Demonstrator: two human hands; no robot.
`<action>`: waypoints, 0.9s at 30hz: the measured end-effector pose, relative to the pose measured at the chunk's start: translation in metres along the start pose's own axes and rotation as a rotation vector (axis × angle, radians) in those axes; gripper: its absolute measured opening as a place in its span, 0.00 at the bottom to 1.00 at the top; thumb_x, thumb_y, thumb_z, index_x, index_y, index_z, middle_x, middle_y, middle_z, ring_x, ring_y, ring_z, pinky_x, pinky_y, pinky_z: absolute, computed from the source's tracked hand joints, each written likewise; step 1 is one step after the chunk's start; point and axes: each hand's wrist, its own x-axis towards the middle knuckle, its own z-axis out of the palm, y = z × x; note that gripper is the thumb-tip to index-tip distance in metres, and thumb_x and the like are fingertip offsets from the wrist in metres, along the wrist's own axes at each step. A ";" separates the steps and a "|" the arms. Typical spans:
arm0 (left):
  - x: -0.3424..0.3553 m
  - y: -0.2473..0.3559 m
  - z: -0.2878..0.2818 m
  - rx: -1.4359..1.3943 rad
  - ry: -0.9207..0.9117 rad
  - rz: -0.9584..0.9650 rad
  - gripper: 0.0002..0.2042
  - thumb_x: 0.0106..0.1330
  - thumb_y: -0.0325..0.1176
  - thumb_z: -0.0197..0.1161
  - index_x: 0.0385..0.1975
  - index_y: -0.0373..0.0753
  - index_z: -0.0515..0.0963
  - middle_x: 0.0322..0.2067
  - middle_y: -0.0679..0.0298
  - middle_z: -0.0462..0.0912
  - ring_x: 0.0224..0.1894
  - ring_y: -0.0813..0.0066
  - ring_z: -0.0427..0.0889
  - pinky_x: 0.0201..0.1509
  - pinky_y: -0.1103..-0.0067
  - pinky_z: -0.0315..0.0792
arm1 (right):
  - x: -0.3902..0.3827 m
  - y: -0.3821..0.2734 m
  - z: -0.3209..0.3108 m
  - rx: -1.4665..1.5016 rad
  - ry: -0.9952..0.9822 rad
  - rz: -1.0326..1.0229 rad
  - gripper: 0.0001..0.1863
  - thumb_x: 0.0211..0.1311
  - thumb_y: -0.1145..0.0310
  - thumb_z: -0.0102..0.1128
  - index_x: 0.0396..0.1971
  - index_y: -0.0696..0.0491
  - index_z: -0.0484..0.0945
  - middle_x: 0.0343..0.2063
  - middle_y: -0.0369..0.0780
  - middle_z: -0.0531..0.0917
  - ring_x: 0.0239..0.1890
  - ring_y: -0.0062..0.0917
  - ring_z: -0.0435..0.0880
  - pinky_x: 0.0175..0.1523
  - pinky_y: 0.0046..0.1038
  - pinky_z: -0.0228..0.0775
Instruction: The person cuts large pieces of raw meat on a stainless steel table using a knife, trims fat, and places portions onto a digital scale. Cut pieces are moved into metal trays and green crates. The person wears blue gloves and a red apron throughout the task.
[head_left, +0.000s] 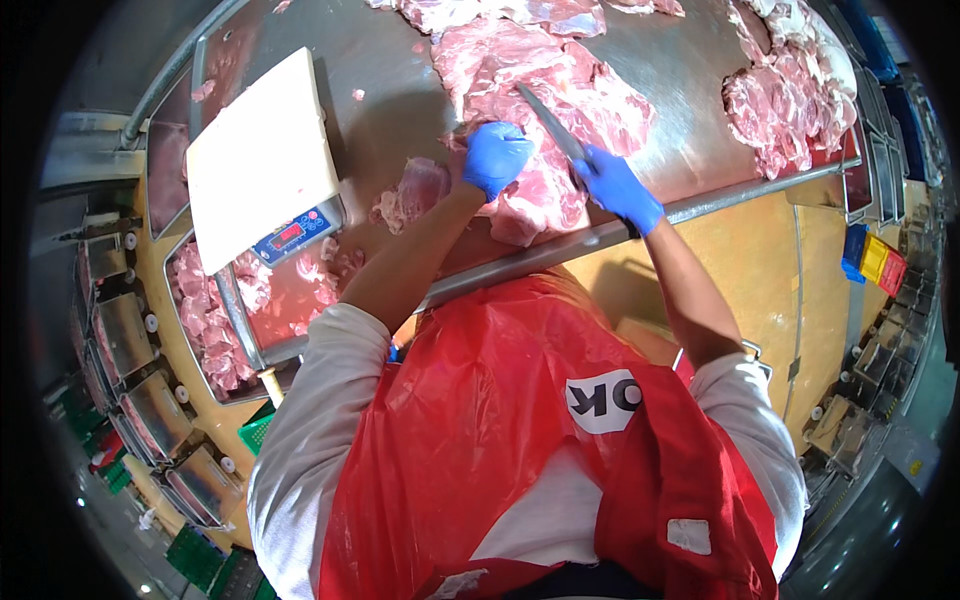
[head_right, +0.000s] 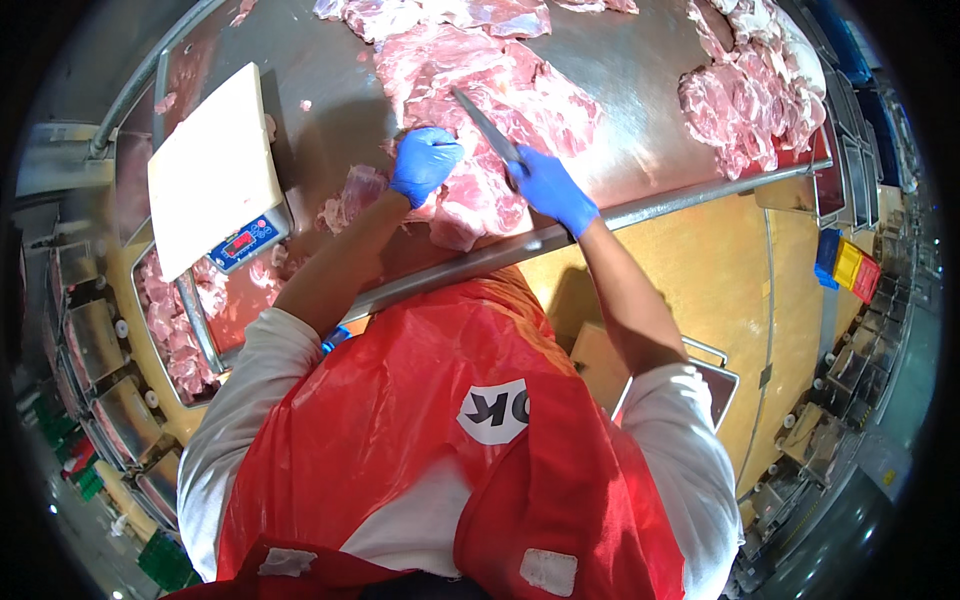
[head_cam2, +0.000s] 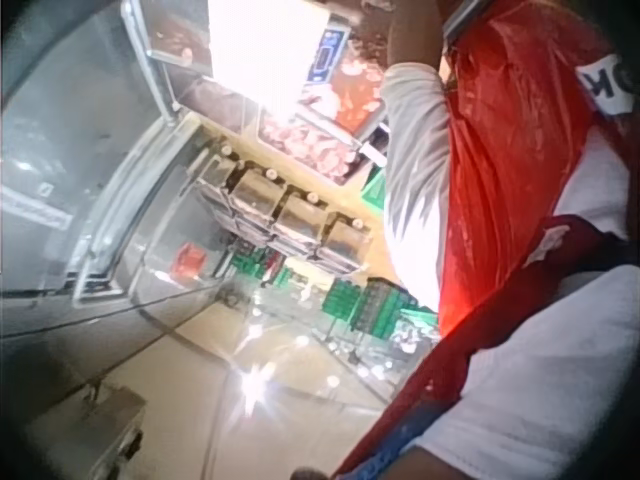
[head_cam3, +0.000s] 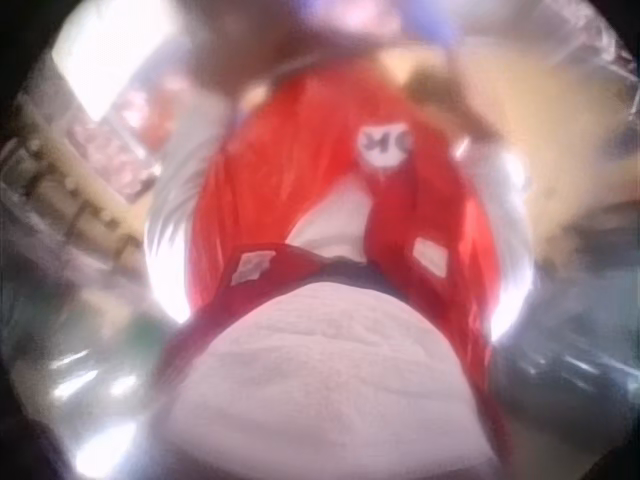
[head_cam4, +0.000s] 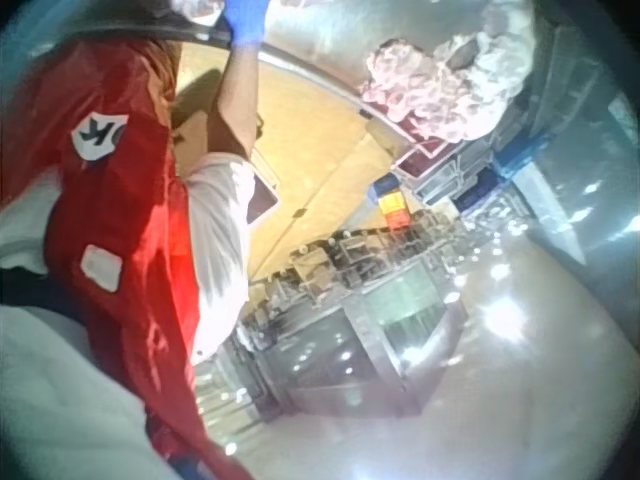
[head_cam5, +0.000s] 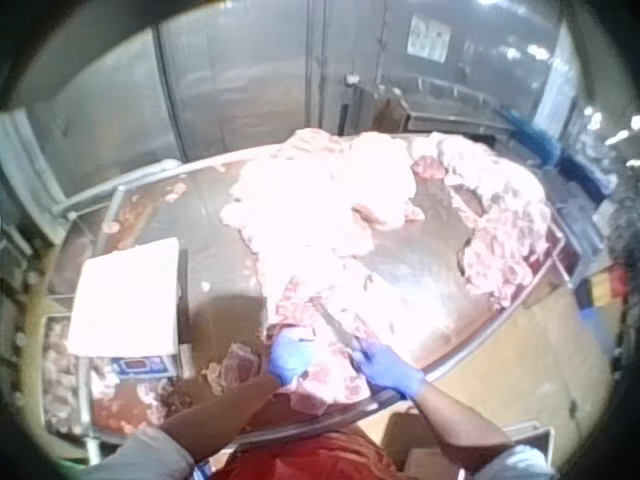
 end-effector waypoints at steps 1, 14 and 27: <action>-0.001 0.005 0.002 0.055 0.019 0.020 0.10 0.56 0.32 0.65 0.18 0.34 0.76 0.16 0.60 0.74 0.20 0.79 0.71 0.27 0.74 0.68 | 0.018 0.003 0.000 -0.105 0.021 -0.100 0.14 0.69 0.61 0.52 0.42 0.57 0.76 0.32 0.52 0.83 0.36 0.49 0.83 0.42 0.43 0.73; -0.010 0.032 0.009 0.144 0.237 -0.118 0.11 0.53 0.35 0.68 0.18 0.33 0.79 0.14 0.58 0.75 0.19 0.80 0.71 0.26 0.74 0.69 | -0.027 -0.013 -0.057 -0.097 -0.590 0.096 0.12 0.73 0.60 0.48 0.40 0.54 0.73 0.17 0.36 0.71 0.15 0.20 0.74 0.20 0.28 0.71; -0.066 0.038 -0.034 0.330 0.276 -0.103 0.06 0.53 0.31 0.65 0.20 0.35 0.81 0.15 0.62 0.78 0.21 0.78 0.77 0.27 0.75 0.72 | -0.103 -0.033 -0.089 -0.453 -0.933 0.154 0.15 0.72 0.60 0.47 0.35 0.58 0.73 0.20 0.44 0.78 0.18 0.30 0.78 0.27 0.36 0.72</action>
